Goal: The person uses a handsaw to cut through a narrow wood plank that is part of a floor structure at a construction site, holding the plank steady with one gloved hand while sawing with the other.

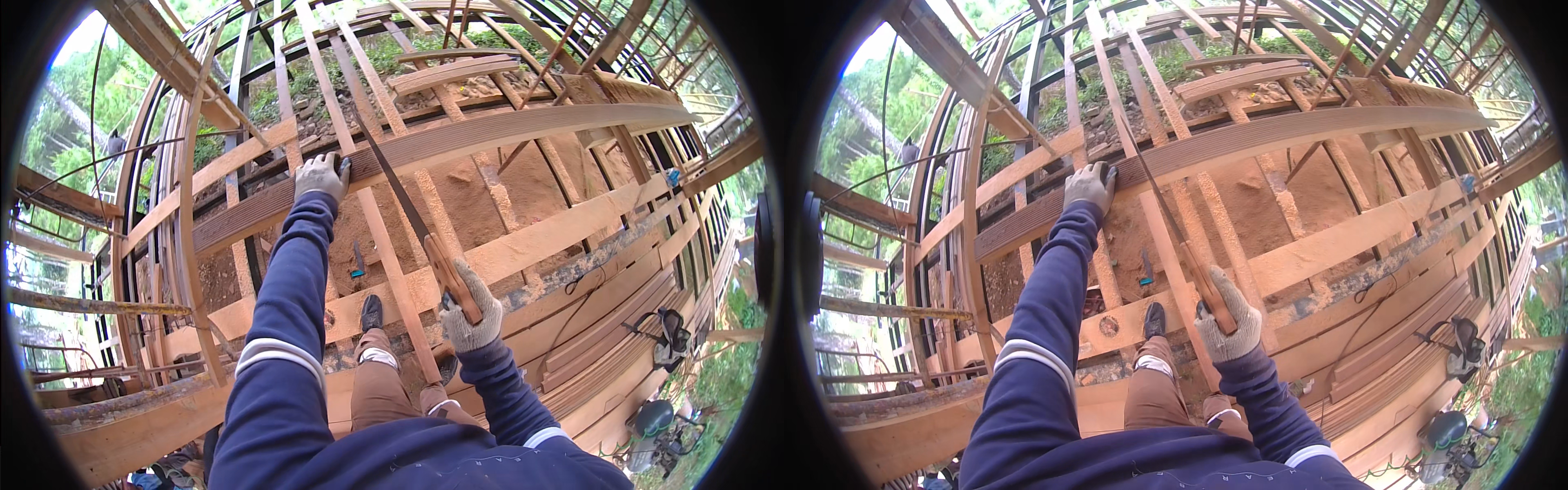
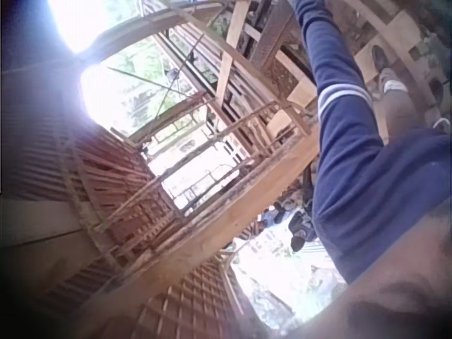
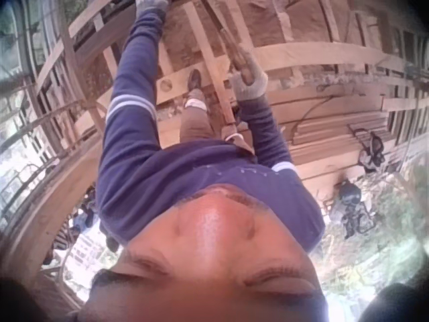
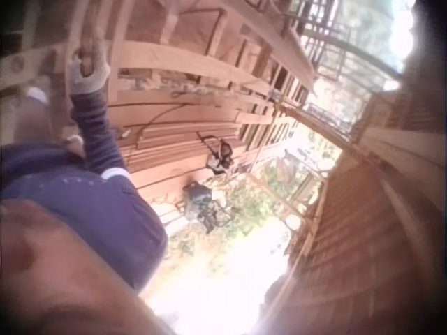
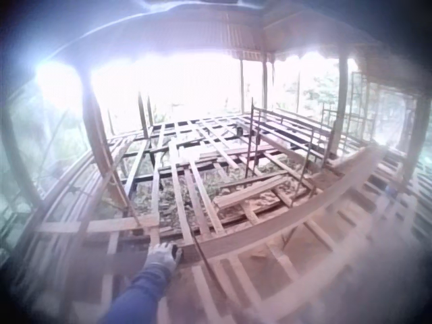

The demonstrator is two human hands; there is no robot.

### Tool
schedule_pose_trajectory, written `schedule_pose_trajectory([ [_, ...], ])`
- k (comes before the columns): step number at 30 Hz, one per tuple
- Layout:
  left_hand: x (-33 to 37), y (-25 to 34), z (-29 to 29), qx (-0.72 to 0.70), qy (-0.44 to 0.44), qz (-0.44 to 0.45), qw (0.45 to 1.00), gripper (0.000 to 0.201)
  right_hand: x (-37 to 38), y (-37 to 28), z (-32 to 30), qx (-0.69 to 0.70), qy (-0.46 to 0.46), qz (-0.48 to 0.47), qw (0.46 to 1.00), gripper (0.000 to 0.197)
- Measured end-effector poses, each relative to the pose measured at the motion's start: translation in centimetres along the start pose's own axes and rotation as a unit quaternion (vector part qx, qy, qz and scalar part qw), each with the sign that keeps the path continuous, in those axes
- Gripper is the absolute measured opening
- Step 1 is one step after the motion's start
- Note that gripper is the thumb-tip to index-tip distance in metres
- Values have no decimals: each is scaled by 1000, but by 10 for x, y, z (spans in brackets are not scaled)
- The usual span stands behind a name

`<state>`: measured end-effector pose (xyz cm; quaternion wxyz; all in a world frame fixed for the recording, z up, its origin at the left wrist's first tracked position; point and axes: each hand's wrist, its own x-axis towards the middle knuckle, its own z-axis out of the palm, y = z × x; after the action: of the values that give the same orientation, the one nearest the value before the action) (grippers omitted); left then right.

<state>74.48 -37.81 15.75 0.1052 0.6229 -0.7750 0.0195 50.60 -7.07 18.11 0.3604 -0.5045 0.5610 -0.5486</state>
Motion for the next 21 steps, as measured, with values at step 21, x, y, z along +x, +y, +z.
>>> schedule_pose_trajectory([
  [21,-47,20,-6,20,-43,-25,999,57,-50,-24,-1,-54,-12,-28,998,59],
])
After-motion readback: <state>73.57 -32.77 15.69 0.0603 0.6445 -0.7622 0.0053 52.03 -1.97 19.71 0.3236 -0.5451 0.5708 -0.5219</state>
